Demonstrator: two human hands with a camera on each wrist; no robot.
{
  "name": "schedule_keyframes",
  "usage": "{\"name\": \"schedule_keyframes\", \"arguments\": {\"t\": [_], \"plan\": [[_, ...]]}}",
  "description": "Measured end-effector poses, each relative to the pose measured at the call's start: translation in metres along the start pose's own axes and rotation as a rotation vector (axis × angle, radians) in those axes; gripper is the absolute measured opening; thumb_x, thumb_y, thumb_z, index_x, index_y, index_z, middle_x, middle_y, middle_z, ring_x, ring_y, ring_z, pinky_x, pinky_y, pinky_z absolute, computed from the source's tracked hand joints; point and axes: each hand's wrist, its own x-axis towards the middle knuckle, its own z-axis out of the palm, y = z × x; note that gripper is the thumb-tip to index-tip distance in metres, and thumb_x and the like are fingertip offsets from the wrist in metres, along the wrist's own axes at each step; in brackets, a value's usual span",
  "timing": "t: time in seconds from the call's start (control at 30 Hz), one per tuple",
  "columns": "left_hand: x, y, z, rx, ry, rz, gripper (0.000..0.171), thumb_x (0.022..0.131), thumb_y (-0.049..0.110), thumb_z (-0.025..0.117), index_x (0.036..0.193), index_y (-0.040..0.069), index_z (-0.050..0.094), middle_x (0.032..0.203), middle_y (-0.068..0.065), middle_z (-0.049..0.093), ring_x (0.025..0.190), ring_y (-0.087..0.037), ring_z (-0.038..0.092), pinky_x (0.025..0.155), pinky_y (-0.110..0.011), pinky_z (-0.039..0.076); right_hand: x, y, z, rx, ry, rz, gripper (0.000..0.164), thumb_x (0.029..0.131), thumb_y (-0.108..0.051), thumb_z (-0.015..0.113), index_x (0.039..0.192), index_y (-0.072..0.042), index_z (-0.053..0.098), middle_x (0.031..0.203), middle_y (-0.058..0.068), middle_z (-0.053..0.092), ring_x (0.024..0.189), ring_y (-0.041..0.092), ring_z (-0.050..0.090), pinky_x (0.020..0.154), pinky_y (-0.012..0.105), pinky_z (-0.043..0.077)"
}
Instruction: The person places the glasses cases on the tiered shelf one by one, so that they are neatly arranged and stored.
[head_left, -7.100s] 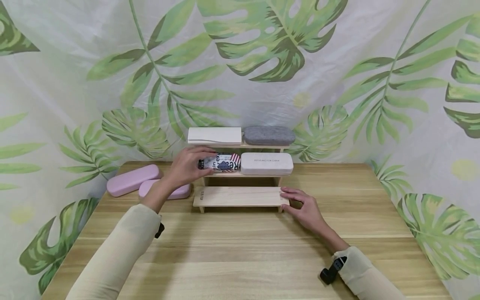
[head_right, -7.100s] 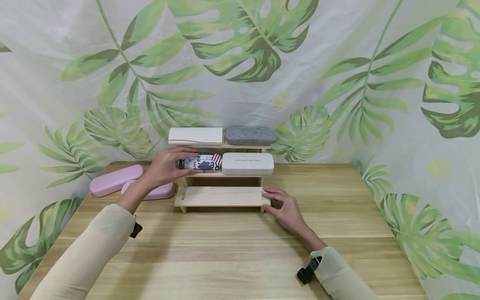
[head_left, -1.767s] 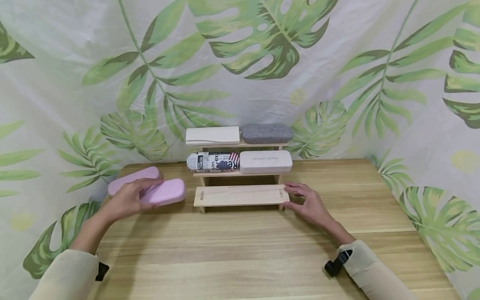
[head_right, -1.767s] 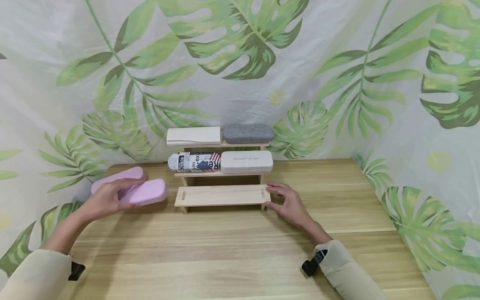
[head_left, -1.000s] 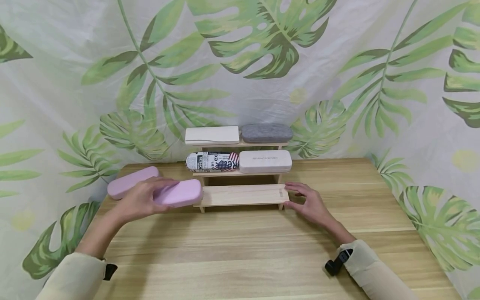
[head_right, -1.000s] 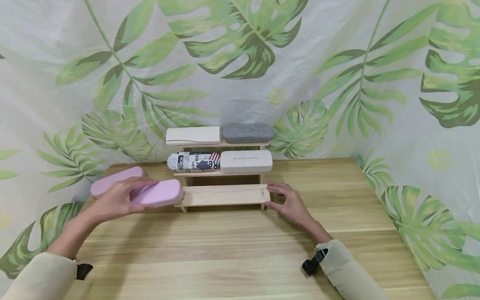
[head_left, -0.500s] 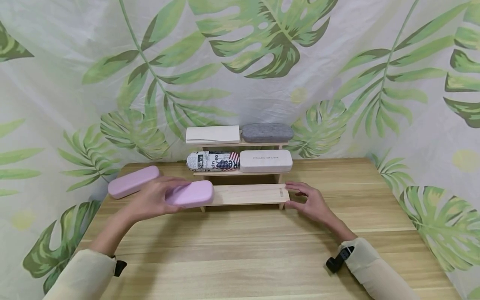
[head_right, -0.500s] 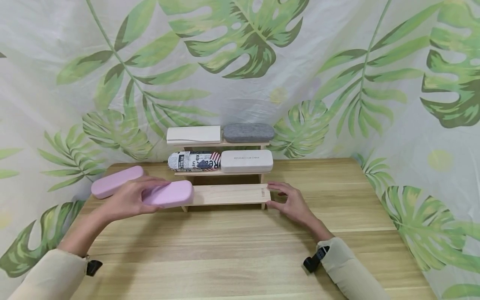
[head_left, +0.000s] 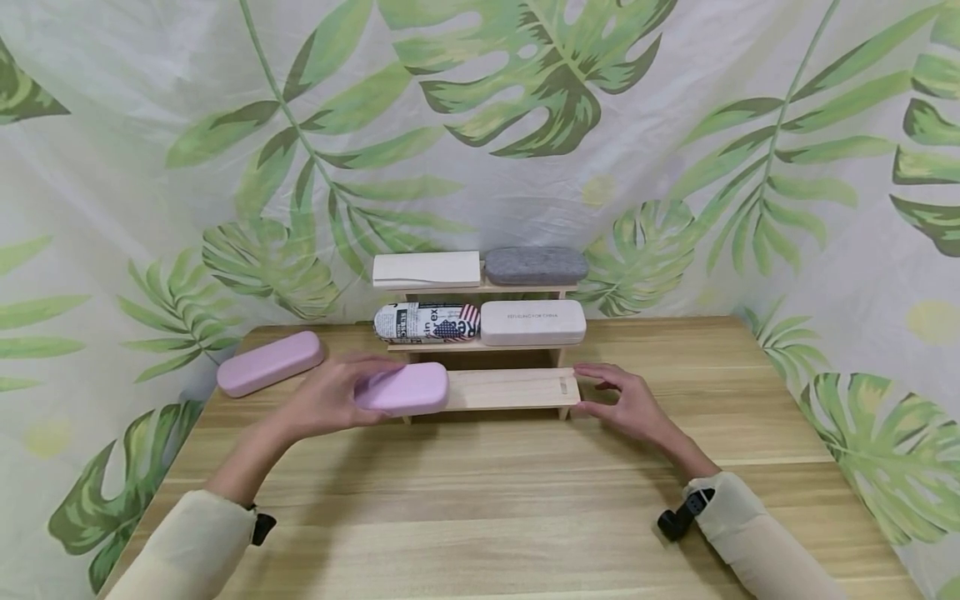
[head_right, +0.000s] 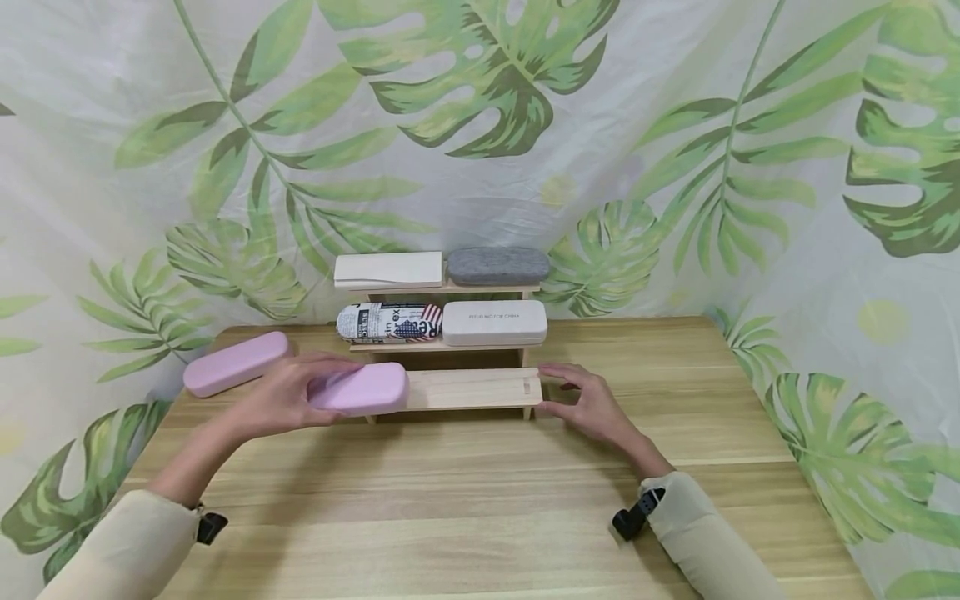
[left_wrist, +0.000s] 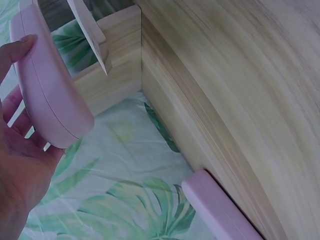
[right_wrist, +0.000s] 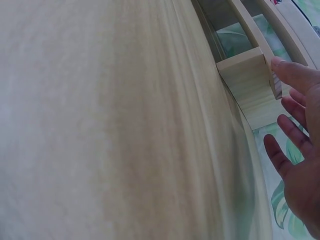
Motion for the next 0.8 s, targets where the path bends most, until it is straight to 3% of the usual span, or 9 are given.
{"name": "schedule_keyframes", "arguments": {"t": [0.37,0.8], "plan": [[0.015,0.011,0.010,0.017,-0.008,0.034,0.077,0.068,0.033,0.097,0.137,0.009,0.072,0.132,-0.017,0.072,0.113,-0.035,0.072,0.084,-0.043,0.059,0.003,0.003,-0.001,-0.069,0.040,-0.070,0.065,0.078,-0.009,0.095,0.137,-0.004,0.069,0.141,0.014,0.068,0.126,0.033,0.064,0.090,0.050,0.061],[0.035,0.024,0.024,0.020,-0.032,0.067,0.070,0.071,0.028,0.093,0.135,0.008,0.073,0.130,-0.013,0.074,0.117,-0.032,0.070,0.092,-0.045,0.059,0.004,-0.005,-0.002,-0.168,0.082,-0.181,0.088,0.072,-0.005,0.097,0.150,0.001,0.056,0.150,0.021,0.059,0.130,0.038,0.059,0.087,0.051,0.061]]}}
